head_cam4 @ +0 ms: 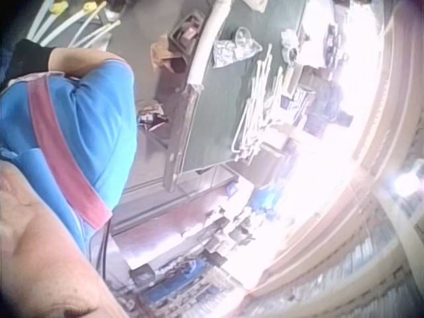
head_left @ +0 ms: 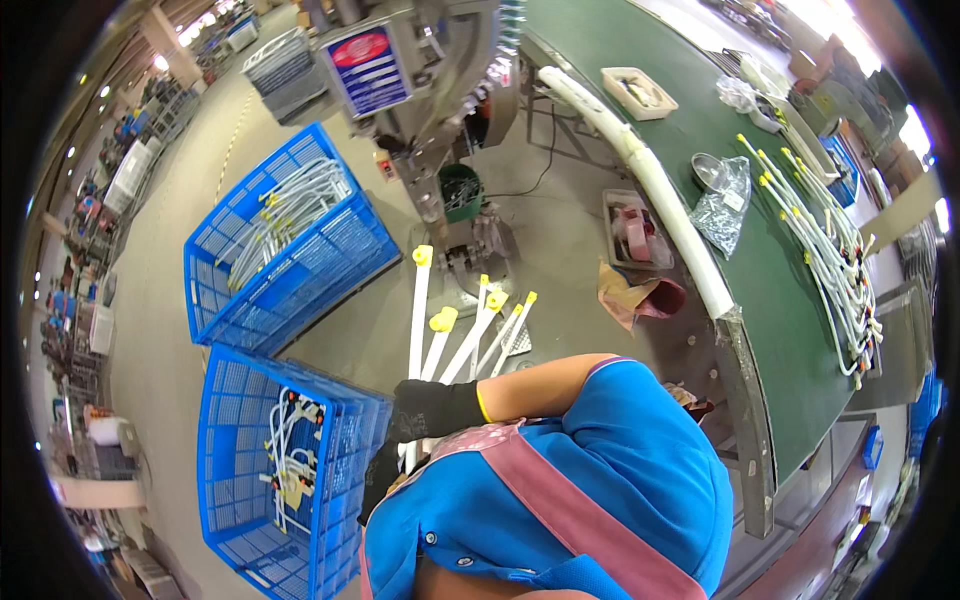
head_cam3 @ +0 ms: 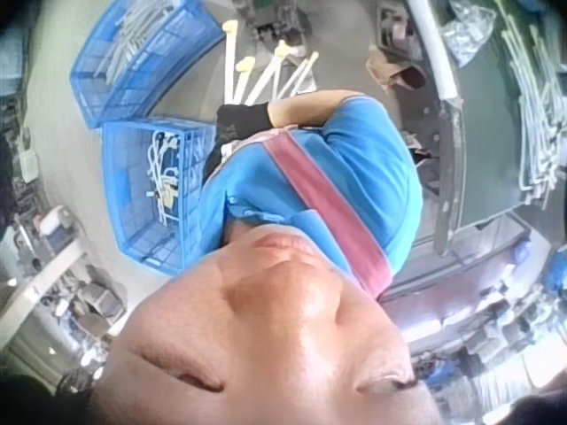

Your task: The person repeatedly picks white plastic frames with yellow tips from blue crates, inserts them into a machine to attach small black parts, and places the finished assemblies on a green workbench. The person then gathers the completed items and returns them to the crates.

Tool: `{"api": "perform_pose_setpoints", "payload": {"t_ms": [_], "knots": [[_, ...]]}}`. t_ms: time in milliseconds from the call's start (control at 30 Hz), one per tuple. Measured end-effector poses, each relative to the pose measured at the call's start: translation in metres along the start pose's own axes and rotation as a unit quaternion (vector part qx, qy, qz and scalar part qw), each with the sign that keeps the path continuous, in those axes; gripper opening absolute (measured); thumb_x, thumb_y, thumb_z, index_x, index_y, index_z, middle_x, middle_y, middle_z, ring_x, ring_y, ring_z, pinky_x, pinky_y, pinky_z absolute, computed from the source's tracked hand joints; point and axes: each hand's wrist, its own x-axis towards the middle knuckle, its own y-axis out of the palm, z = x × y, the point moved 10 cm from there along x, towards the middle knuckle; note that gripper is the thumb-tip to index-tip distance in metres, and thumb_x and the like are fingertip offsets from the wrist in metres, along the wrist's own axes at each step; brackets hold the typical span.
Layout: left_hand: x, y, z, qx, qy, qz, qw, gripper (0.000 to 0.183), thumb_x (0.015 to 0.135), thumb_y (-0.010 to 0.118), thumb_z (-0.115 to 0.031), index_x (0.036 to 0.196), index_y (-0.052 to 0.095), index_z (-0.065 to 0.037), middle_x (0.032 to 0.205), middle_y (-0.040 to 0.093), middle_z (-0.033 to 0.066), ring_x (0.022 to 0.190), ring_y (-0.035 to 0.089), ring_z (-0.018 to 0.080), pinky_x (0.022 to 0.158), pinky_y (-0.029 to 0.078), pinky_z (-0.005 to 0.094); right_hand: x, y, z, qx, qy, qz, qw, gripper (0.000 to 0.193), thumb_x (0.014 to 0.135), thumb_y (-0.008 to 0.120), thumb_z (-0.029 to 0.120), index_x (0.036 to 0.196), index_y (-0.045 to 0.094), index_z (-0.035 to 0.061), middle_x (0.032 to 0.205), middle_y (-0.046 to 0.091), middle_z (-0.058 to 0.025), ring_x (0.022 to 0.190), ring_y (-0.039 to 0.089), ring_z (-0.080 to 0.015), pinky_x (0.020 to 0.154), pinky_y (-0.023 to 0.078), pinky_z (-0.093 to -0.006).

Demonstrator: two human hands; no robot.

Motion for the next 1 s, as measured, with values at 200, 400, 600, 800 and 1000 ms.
{"api": "perform_pose_setpoints", "payload": {"t_ms": [200, 400, 600, 800, 1000], "knots": [[0.049, 0.034, -0.010, 0.002, -0.011, 0.060, 0.998, 0.054, 0.078, 0.071, -0.022, 0.124, 0.054, 0.000, 0.113, 0.060, 0.0211, 0.103, 0.058, 0.0353, 0.086, 0.046, 0.0429, -0.043, -0.045, -0.032, -0.073, -0.019, -0.058, 0.995, 0.008, 0.070, 0.062, 0.025, 0.073, 0.060, 0.0175, 0.064, 0.055, -0.0014, 0.062, 0.058, -0.0238, 0.058, 0.041, -0.0391], [0.088, 0.050, -0.032, 0.046, 0.001, 0.042, 0.998, 0.042, 0.085, 0.063, -0.022, 0.122, 0.056, -0.002, 0.106, 0.064, 0.0203, 0.094, 0.063, 0.0352, 0.080, 0.049, 0.0436, -0.085, -0.094, -0.096, -0.006, 0.078, -0.029, 0.997, 0.028, 0.072, 0.067, 0.030, 0.092, 0.062, 0.0121, 0.089, 0.059, -0.0076, 0.090, 0.057, -0.0265, 0.079, 0.044, -0.0415], [0.103, 0.038, -0.073, 0.261, 0.060, -0.052, 0.962, 0.041, 0.083, 0.067, -0.023, 0.118, 0.056, -0.005, 0.095, 0.064, 0.0186, 0.087, 0.063, 0.0359, 0.074, 0.049, 0.0444, -0.183, -0.223, -0.211, -0.023, 0.334, -0.185, 0.924, 0.025, 0.080, 0.066, 0.008, 0.105, 0.063, 0.0056, 0.105, 0.063, -0.0152, 0.097, 0.060, -0.0335, 0.085, 0.049, -0.0398], [0.122, 0.007, -0.109, 0.337, 0.030, -0.095, 0.936, 0.052, 0.076, 0.067, -0.014, 0.126, 0.052, -0.008, 0.094, 0.066, 0.0155, 0.081, 0.065, 0.0319, 0.067, 0.050, 0.0417, -0.213, -0.230, -0.279, 0.191, 0.486, -0.226, 0.822, 0.037, 0.091, 0.059, 0.016, 0.124, 0.054, 0.0001, 0.109, 0.065, -0.0150, 0.097, 0.063, -0.0205, 0.085, 0.049, -0.0317], [0.127, -0.017, -0.106, 0.348, -0.004, -0.076, 0.934, 0.062, 0.073, 0.067, -0.013, 0.132, 0.048, -0.007, 0.086, 0.065, 0.0158, 0.075, 0.065, 0.0317, 0.063, 0.050, 0.0406, -0.159, -0.203, -0.314, 0.242, 0.386, -0.181, 0.872, 0.041, 0.094, 0.054, 0.012, 0.132, 0.048, -0.0020, 0.118, 0.062, -0.0088, 0.106, 0.056, -0.0136, 0.093, 0.045, -0.0301]]}}
